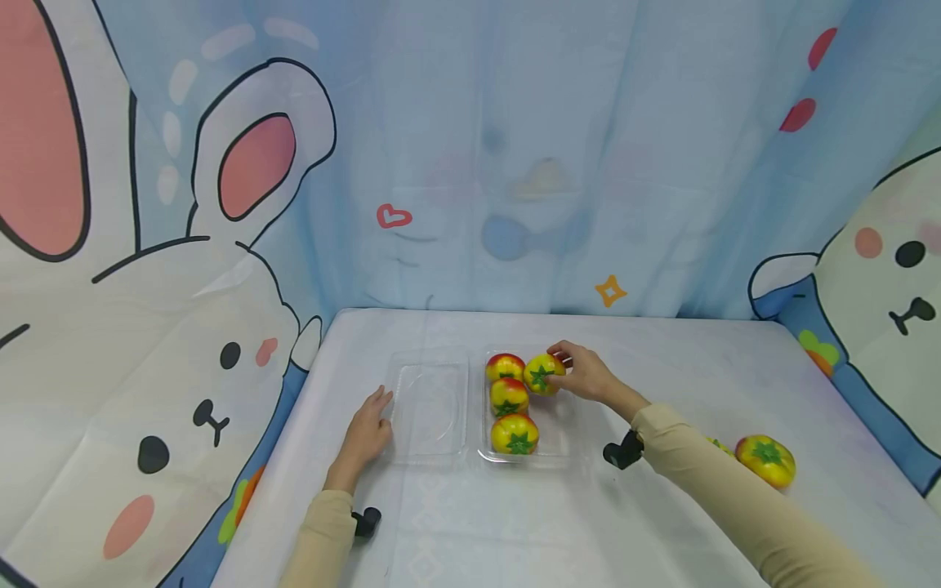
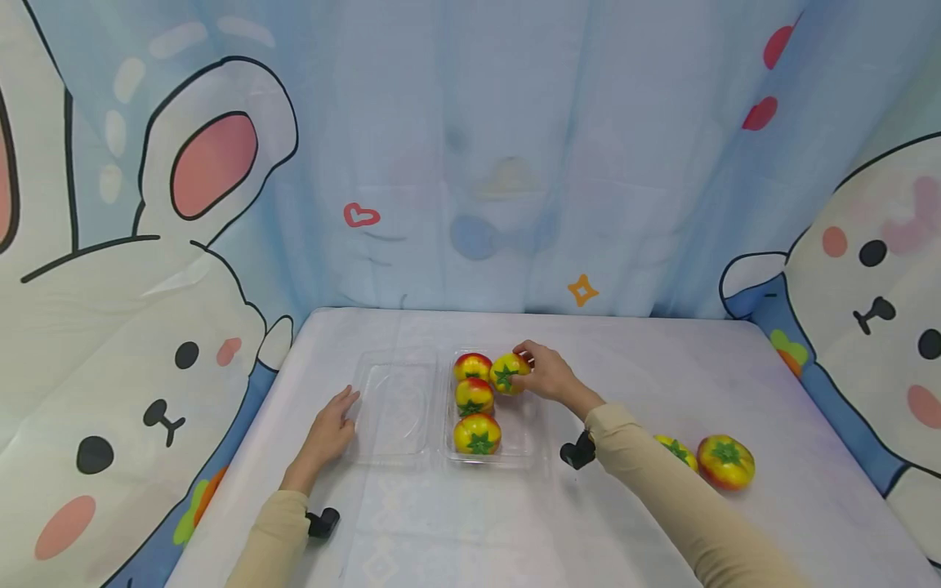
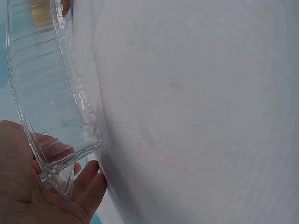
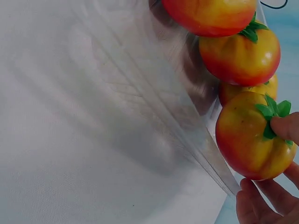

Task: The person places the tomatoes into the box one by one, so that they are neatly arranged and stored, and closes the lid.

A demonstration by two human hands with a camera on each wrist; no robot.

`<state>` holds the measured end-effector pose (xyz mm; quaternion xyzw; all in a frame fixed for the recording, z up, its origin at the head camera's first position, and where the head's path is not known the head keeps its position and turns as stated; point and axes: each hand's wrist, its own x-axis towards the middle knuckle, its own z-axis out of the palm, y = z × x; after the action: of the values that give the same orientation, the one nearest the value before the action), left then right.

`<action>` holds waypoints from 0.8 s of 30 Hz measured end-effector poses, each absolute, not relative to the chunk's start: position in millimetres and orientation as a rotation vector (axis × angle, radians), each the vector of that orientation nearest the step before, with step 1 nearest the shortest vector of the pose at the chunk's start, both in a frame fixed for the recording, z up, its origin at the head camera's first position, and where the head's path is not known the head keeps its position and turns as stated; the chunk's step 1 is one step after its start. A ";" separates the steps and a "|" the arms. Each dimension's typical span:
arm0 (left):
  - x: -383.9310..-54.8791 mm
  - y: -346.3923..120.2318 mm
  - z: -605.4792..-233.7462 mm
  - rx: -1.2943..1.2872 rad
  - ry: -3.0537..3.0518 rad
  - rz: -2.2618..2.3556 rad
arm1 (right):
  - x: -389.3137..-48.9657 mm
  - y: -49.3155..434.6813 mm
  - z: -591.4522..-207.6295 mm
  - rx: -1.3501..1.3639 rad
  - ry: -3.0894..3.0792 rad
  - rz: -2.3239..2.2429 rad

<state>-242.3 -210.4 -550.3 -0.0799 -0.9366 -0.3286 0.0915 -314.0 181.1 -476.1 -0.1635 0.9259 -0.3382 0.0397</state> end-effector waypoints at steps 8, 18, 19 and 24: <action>-242.0 -210.6 -550.0 -0.229 -2.787 -0.994 | -312.7 182.4 -478.6 -0.601 2.907 -0.878; -241.1 -210.1 -549.8 -0.235 -2.785 -1.000 | -313.3 181.9 -482.3 -0.638 2.940 -0.736; -241.4 -210.1 -549.6 -0.236 -2.783 -1.001 | -313.3 181.7 -482.3 -0.636 2.941 -0.732; -242.0 -210.6 -549.5 -0.236 -2.780 -0.995 | -313.0 181.1 -481.6 -0.598 2.923 -0.749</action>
<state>-242.0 -210.6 -549.5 -0.0794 -0.9347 -0.3347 0.0895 -313.0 181.1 -481.6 -0.1944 0.9497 -0.2433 0.0325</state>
